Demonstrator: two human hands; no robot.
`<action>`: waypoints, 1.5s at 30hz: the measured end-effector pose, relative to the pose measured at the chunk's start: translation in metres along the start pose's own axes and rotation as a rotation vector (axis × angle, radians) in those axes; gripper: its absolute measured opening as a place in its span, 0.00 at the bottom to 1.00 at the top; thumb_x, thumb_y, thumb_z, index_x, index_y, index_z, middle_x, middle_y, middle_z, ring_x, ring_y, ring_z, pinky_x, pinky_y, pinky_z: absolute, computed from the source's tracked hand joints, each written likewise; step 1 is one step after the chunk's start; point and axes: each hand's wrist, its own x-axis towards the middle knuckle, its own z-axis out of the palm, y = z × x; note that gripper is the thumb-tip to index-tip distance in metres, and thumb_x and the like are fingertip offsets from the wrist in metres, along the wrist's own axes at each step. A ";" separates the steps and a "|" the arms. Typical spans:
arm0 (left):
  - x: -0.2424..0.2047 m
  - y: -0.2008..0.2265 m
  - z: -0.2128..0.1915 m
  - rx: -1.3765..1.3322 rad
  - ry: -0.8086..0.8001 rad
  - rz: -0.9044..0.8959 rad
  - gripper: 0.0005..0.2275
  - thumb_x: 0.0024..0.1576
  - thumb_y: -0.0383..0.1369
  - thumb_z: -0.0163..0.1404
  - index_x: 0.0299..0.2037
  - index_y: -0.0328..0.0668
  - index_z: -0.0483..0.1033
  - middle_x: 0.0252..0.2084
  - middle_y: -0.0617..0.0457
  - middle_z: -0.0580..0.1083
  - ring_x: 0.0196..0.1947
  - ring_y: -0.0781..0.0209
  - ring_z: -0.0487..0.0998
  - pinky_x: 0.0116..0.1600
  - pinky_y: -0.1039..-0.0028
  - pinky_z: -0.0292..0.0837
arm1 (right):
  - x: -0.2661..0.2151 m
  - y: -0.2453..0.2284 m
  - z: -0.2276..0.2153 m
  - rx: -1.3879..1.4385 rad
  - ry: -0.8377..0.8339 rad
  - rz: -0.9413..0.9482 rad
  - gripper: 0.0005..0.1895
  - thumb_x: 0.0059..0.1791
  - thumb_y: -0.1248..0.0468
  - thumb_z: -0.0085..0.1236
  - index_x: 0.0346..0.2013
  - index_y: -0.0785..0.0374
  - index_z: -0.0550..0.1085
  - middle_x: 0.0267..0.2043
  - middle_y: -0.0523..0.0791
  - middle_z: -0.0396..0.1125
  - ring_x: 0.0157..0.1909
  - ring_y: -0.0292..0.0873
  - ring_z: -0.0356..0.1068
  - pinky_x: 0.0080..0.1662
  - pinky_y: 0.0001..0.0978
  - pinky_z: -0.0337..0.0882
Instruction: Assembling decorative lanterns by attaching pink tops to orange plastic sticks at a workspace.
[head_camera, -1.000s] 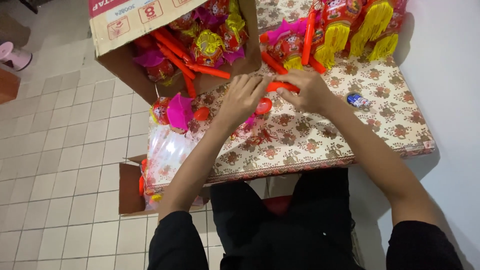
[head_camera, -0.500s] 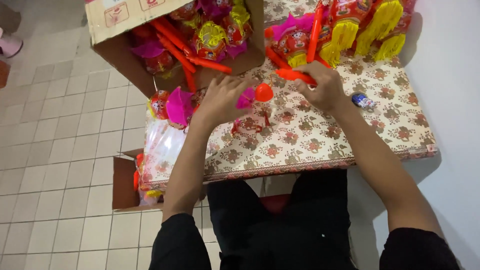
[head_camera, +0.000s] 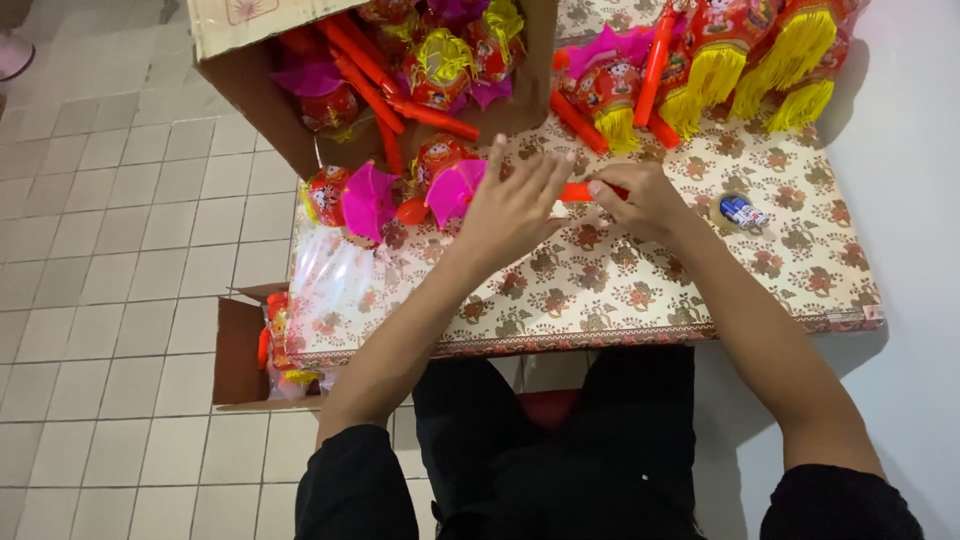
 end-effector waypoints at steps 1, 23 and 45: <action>-0.002 -0.001 0.014 0.001 0.002 -0.003 0.35 0.58 0.51 0.58 0.72 0.43 0.62 0.59 0.43 0.76 0.60 0.51 0.77 0.74 0.35 0.32 | 0.000 -0.001 -0.001 -0.001 -0.002 -0.002 0.18 0.61 0.55 0.47 0.43 0.66 0.79 0.34 0.55 0.74 0.37 0.60 0.75 0.29 0.41 0.70; -0.007 -0.009 0.052 -0.239 0.163 -0.075 0.16 0.62 0.44 0.50 0.52 0.43 0.76 0.38 0.48 0.77 0.47 0.50 0.78 0.64 0.52 0.62 | 0.004 -0.038 -0.009 -0.179 0.040 -0.082 0.20 0.51 0.52 0.64 0.50 0.64 0.79 0.37 0.54 0.73 0.39 0.57 0.75 0.36 0.45 0.74; -0.005 -0.011 0.028 -0.293 -0.092 -0.111 0.12 0.66 0.41 0.44 0.51 0.45 0.75 0.39 0.48 0.78 0.48 0.50 0.78 0.65 0.51 0.62 | 0.005 -0.025 0.000 -0.119 0.010 -0.066 0.13 0.52 0.57 0.64 0.45 0.63 0.80 0.33 0.49 0.74 0.34 0.49 0.74 0.35 0.34 0.71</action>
